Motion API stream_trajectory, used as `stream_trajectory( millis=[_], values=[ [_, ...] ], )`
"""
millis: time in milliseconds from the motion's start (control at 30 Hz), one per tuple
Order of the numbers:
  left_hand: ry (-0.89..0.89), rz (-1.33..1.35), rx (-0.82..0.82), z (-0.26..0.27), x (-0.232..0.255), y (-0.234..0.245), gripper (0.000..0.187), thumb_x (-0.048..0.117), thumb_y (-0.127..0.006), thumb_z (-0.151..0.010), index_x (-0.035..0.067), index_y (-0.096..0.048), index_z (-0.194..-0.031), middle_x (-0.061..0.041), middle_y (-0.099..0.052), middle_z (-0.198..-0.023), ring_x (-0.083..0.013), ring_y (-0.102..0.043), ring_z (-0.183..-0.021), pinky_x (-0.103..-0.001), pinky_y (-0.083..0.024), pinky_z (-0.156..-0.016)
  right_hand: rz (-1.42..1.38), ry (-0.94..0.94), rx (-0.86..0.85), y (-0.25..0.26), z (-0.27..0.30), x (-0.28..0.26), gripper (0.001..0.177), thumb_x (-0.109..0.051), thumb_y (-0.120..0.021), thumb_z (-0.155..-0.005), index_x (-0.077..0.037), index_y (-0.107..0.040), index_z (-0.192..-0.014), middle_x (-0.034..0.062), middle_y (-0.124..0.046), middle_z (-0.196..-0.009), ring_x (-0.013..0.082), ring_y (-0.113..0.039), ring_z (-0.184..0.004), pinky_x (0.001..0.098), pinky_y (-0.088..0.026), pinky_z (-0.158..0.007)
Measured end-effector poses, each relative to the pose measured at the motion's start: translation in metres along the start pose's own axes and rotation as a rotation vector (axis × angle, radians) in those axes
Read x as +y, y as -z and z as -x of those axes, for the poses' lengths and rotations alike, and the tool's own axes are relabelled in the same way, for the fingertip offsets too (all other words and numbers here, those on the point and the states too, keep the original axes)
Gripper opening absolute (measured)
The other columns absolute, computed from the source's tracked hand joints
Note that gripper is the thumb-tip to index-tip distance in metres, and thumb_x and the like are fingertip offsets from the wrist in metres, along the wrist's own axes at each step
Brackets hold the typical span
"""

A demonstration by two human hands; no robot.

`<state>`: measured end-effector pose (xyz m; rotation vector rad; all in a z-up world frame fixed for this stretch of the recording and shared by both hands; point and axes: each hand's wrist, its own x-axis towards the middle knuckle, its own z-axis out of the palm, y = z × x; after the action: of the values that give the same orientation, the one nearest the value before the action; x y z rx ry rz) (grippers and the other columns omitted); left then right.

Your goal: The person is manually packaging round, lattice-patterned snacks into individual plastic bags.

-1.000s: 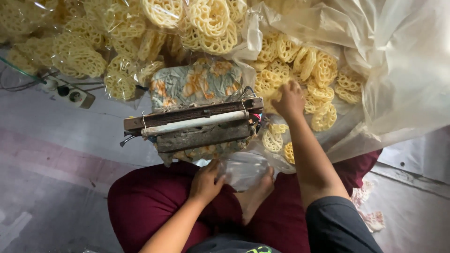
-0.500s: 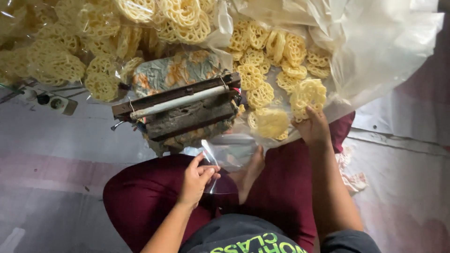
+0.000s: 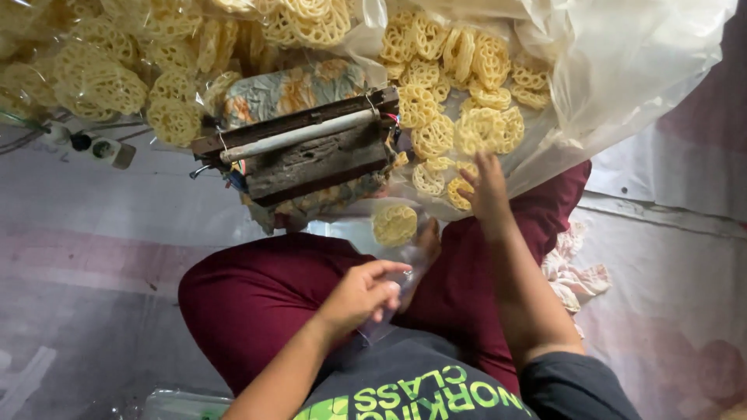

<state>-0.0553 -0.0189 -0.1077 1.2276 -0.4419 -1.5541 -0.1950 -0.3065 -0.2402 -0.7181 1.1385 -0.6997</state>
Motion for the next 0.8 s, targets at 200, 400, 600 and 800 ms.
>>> stream_trajectory(
  millis=[200,400,600,800],
  values=[
    [0.006,0.094,0.046,-0.011,-0.002,0.014,0.04,0.0,-0.056,-0.08,0.0,-0.06,-0.12,-0.012,-0.058,-0.054,-0.0103,-0.048,-0.03,-0.016,-0.038,-0.029,0.116,-0.08,-0.984,-0.052,0.106,0.01,0.098,-0.067,-0.071,-0.059,0.003,-0.055,-0.125,0.019,-0.055,-0.128,0.0233,-0.047,-0.12,0.0432,-0.033,-0.103],
    [-0.207,0.605,-0.012,-0.003,0.005,0.029,0.096,0.053,-0.072,-0.07,0.023,-0.021,-0.145,-0.007,-0.045,-0.137,-0.0212,-0.054,-0.114,-0.041,-0.047,-0.093,-0.072,-0.119,-0.48,-0.071,0.132,0.037,0.008,-0.004,-0.063,-0.082,0.004,-0.062,-0.083,0.0183,-0.061,-0.068,0.0238,-0.061,-0.06,0.0358,-0.051,-0.056],
    [-0.058,0.329,0.486,-0.003,-0.085,0.054,0.011,-0.007,-0.058,-0.082,-0.001,-0.063,-0.091,-0.016,-0.068,-0.092,-0.0214,-0.065,-0.082,-0.033,-0.058,-0.076,-0.203,-0.128,-0.669,-0.08,0.119,0.029,0.019,-0.018,-0.049,-0.096,-0.003,-0.06,-0.095,0.0147,-0.063,-0.108,0.0252,-0.064,-0.091,0.0467,-0.054,-0.079],
    [-0.151,0.133,0.615,0.025,-0.058,0.095,0.015,-0.006,-0.057,-0.082,0.002,-0.062,-0.093,-0.01,-0.064,-0.101,-0.0172,-0.063,-0.073,-0.027,-0.056,-0.066,1.659,0.351,-0.44,-0.08,0.07,0.044,0.072,-0.034,-0.07,-0.078,-0.019,-0.035,-0.139,0.0116,-0.03,-0.147,0.0311,-0.031,-0.133,0.0557,-0.03,-0.097]
  ],
)
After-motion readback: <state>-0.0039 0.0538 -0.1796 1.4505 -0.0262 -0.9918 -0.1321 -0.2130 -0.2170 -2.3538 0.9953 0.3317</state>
